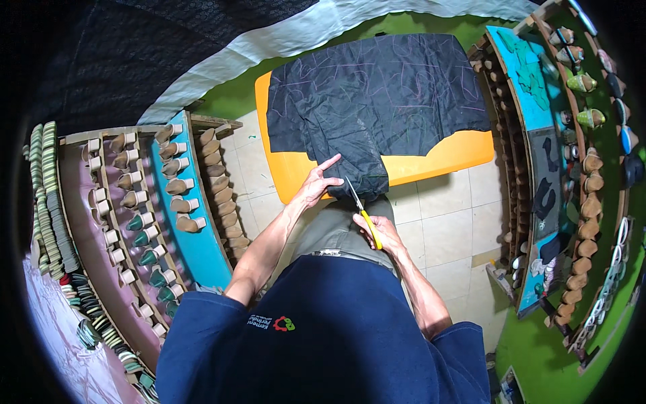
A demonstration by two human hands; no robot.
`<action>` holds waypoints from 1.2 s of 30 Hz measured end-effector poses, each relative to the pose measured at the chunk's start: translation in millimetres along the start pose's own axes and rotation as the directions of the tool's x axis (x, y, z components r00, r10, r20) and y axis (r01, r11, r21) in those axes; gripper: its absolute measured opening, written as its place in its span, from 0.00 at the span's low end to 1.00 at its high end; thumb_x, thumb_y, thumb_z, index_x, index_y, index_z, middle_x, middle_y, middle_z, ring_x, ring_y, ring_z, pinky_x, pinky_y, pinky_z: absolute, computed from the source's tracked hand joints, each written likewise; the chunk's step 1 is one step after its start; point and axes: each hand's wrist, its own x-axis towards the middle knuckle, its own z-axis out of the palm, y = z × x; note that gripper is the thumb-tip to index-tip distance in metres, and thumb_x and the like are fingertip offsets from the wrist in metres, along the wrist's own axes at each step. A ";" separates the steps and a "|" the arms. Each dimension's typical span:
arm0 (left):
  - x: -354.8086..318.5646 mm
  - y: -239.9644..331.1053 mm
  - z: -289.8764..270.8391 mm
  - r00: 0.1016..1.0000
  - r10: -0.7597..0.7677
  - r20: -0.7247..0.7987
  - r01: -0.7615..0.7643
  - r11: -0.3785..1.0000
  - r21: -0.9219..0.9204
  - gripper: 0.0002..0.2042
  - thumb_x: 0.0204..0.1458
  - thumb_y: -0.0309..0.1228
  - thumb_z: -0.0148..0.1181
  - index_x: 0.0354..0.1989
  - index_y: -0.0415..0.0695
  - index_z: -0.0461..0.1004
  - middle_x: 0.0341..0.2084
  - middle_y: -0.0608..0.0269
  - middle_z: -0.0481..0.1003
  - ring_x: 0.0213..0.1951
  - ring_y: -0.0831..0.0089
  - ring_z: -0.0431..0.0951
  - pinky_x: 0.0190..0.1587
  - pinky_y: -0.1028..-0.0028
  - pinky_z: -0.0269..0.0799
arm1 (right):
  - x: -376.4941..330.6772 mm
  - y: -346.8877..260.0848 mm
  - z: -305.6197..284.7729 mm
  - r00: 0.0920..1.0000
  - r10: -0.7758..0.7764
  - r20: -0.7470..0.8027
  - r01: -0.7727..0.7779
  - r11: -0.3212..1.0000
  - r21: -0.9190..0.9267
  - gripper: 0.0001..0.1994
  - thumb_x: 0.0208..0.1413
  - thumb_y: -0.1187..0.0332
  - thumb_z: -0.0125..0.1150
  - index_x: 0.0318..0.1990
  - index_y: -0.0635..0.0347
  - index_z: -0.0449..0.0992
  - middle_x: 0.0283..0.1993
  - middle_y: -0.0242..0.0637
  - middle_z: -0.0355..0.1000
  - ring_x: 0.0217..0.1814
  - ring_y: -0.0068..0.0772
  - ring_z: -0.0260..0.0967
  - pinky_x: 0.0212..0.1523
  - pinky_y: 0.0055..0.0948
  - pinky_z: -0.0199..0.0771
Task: The person uses yellow-handled scissors to cut a large piece of black patterned fabric laid out on an orange table. They follow visible pink chalk lines to trim the fabric into a specific shape, periodically lifting and repositioning the material to access different sections.
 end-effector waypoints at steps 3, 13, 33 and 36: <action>-4.2 -0.1 -1.4 0.997 -0.065 0.042 0.065 0.998 0.008 0.42 0.42 0.18 0.71 0.71 0.48 0.65 0.41 0.61 0.79 0.39 0.79 0.77 0.43 0.82 0.70 | 9.0 -2.7 3.0 1.000 -0.005 0.005 0.005 1.000 -0.012 0.29 0.52 0.35 0.68 0.23 0.52 0.69 0.15 0.22 0.60 0.13 0.15 0.59 0.15 0.19 0.61; -2.0 7.9 2.4 0.989 -0.149 -0.011 0.147 0.985 -0.093 0.35 0.47 0.21 0.72 0.68 0.44 0.69 0.54 0.52 0.77 0.56 0.70 0.75 0.63 0.74 0.65 | 8.8 -5.0 0.5 0.999 -0.016 -0.043 0.013 0.997 -0.071 0.30 0.51 0.33 0.68 0.24 0.53 0.70 0.15 0.22 0.60 0.13 0.17 0.60 0.15 0.21 0.63; -4.5 4.8 10.5 0.998 -0.035 -0.053 0.034 0.999 -0.005 0.42 0.44 0.22 0.75 0.72 0.48 0.64 0.30 0.68 0.76 0.33 0.84 0.72 0.44 0.83 0.67 | 17.7 -14.7 3.6 1.000 0.009 -0.009 -0.010 1.000 -0.027 0.31 0.50 0.32 0.68 0.26 0.53 0.71 0.16 0.22 0.60 0.14 0.17 0.60 0.16 0.21 0.63; -13.1 12.5 12.6 0.994 -0.089 -0.068 0.096 0.988 0.118 0.44 0.42 0.22 0.76 0.72 0.50 0.64 0.18 0.80 0.65 0.20 0.87 0.60 0.30 0.83 0.59 | 31.7 -13.1 2.7 0.999 -0.002 0.039 0.002 1.000 -0.004 0.31 0.50 0.32 0.67 0.26 0.53 0.71 0.16 0.22 0.60 0.14 0.17 0.60 0.16 0.20 0.63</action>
